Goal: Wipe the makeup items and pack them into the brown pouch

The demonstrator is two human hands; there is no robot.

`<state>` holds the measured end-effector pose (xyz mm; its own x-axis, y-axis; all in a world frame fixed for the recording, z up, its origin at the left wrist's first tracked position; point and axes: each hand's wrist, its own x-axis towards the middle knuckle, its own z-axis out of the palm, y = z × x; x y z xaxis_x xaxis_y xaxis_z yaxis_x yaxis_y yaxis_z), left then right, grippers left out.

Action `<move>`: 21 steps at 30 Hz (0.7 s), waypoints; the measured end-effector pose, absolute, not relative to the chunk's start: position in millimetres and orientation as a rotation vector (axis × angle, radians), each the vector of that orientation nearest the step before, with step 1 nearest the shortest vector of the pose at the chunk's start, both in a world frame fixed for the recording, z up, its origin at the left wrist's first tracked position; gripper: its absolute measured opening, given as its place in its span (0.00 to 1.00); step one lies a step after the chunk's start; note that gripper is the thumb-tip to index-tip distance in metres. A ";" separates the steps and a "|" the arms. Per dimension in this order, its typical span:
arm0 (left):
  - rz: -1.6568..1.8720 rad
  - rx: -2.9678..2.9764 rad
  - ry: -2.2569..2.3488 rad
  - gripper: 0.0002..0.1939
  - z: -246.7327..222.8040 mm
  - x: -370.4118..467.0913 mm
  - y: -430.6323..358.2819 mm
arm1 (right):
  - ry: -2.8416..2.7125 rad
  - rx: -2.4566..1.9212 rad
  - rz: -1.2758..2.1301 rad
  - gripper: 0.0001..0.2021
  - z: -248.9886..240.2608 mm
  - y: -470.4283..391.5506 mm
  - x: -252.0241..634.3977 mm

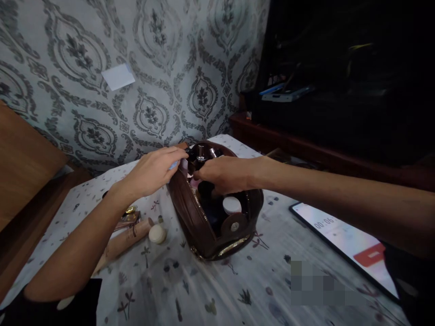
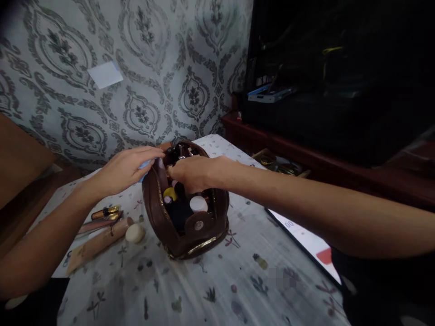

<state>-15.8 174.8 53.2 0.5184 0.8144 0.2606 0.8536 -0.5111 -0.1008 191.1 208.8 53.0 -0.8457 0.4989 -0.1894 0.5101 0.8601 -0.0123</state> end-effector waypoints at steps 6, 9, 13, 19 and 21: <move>-0.272 -2.538 -1.425 0.22 54.3 -15.5 173.8 | 2.856 0.711 -0.077 0.19 51.4 207.4 191.4; -0.263 -2.534 -1.420 0.22 55.7 -15.6 172.7 | 2.862 0.660 -0.087 0.16 55.2 206.2 193.8; -0.257 -2.541 -1.415 0.23 56.9 -15.2 172.3 | 2.896 0.716 -0.165 0.16 61.9 203.2 198.5; -0.245 -2.525 -1.438 0.22 56.4 -13.8 174.1 | 3.046 0.769 -0.318 0.14 48.3 209.1 188.6; -0.252 -2.528 -1.435 0.22 56.4 -13.5 174.4 | 3.038 0.738 -0.420 0.15 41.9 213.6 181.9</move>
<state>-13.5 174.4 56.4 0.5074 0.8225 0.2570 0.8609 -0.4971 -0.1085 181.9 213.6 41.9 -0.8905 0.4523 -0.0495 0.4488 0.8551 -0.2596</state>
